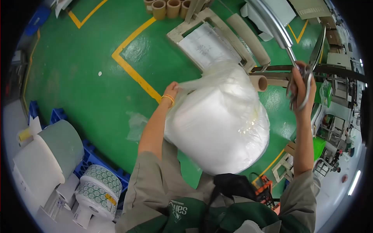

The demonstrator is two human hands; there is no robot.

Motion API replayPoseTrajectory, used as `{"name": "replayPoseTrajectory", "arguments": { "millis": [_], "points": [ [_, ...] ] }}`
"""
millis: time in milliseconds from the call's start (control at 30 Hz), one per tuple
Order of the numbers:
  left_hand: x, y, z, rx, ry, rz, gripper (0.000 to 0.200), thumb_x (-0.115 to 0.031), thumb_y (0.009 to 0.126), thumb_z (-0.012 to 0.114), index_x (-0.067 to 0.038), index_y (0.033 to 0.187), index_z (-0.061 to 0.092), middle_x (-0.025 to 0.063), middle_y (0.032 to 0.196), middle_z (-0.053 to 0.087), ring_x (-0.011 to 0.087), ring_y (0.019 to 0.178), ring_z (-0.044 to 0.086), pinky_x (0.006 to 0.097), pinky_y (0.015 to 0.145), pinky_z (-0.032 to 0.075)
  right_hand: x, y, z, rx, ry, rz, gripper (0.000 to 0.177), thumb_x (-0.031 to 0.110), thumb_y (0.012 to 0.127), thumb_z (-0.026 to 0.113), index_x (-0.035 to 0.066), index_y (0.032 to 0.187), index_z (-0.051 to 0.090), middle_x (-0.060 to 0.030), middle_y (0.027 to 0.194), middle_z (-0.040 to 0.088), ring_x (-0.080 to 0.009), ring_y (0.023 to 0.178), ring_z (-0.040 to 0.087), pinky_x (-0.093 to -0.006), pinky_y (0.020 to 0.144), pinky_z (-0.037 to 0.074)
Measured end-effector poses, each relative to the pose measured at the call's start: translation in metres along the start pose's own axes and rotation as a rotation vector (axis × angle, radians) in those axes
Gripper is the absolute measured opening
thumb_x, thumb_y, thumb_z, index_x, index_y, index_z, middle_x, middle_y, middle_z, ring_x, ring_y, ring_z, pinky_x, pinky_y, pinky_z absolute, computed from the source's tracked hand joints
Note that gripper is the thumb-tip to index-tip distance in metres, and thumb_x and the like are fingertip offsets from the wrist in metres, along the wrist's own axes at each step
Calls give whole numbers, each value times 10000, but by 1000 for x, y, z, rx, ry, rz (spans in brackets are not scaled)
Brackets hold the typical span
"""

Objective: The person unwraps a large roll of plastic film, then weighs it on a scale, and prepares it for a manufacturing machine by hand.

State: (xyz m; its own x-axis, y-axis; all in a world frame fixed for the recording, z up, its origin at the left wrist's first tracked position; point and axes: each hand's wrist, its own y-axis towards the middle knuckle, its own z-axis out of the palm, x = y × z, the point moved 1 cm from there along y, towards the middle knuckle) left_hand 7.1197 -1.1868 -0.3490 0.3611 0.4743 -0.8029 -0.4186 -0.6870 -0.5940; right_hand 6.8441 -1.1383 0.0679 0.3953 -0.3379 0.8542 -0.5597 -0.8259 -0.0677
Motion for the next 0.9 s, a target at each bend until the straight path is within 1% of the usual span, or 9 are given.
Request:
{"name": "replayPoseTrajectory", "arguments": {
  "millis": [33,133,200,300,433,600,700,833,900],
  "points": [
    [6,1,-11,-45,-384,15,144,-134,839,459,-60,937,535,88,833,568,176,806,568,310,715,459,9,-12,17,67,36,71,278,269,838,542,39,992,522,49,581,393,-37,472,329,-193,426,232],
    [-43,-20,-38,-86,-260,18,105,-43,844,400,-47,806,497,25,669,491,108,601,511,291,537,432,-4,-55,79,562,116,495,580,520,837,438,31,1148,442,25,681,412,-49,536,354,-186,455,276],
    [-27,-2,-40,-138,-265,3,90,-93,849,419,-61,841,503,61,690,521,165,582,528,328,514,428,-14,-76,128,844,301,1006,770,705,774,280,63,1173,424,-15,760,450,-98,625,415,-229,533,353],
    [-29,0,-36,-233,-98,-13,93,-128,855,422,-77,888,491,155,752,550,316,671,550,372,598,432,-29,-86,182,848,317,1398,899,798,680,283,39,1147,408,-56,836,464,-133,693,427,-264,565,364],
    [-29,-4,-52,-237,-10,141,103,-114,848,421,-68,910,489,162,791,543,332,723,523,378,638,422,-62,-72,243,737,303,1631,919,834,626,311,26,1045,436,-58,800,463,-147,673,442,-287,524,357],
    [-16,-31,-74,-222,19,261,127,-89,833,431,-49,929,504,94,737,533,188,616,501,300,579,419,-143,-18,319,709,333,1315,774,807,629,384,77,881,436,-38,646,389,-113,471,359,-227,394,282],
    [5,-56,-129,-286,-84,186,158,-81,811,464,-49,955,518,56,741,545,140,594,484,270,543,414,-156,16,346,424,591,1071,699,785,640,419,103,794,417,-6,550,336,-93,395,289,-207,353,238],
    [120,-152,-264,-689,-690,-414,236,-146,851,479,-75,1075,455,75,785,544,172,577,492,307,509,445,-148,123,269,59,650,736,654,754,649,469,108,725,394,35,483,278,-67,370,260,-196,336,212],
    [211,-210,-318,-872,-946,-629,58,-105,854,456,-85,903,433,57,618,471,162,570,494,313,504,456,-116,158,202,149,383,726,621,712,663,515,105,754,421,44,492,284,-49,372,265,-178,333,204]
  ]
}}
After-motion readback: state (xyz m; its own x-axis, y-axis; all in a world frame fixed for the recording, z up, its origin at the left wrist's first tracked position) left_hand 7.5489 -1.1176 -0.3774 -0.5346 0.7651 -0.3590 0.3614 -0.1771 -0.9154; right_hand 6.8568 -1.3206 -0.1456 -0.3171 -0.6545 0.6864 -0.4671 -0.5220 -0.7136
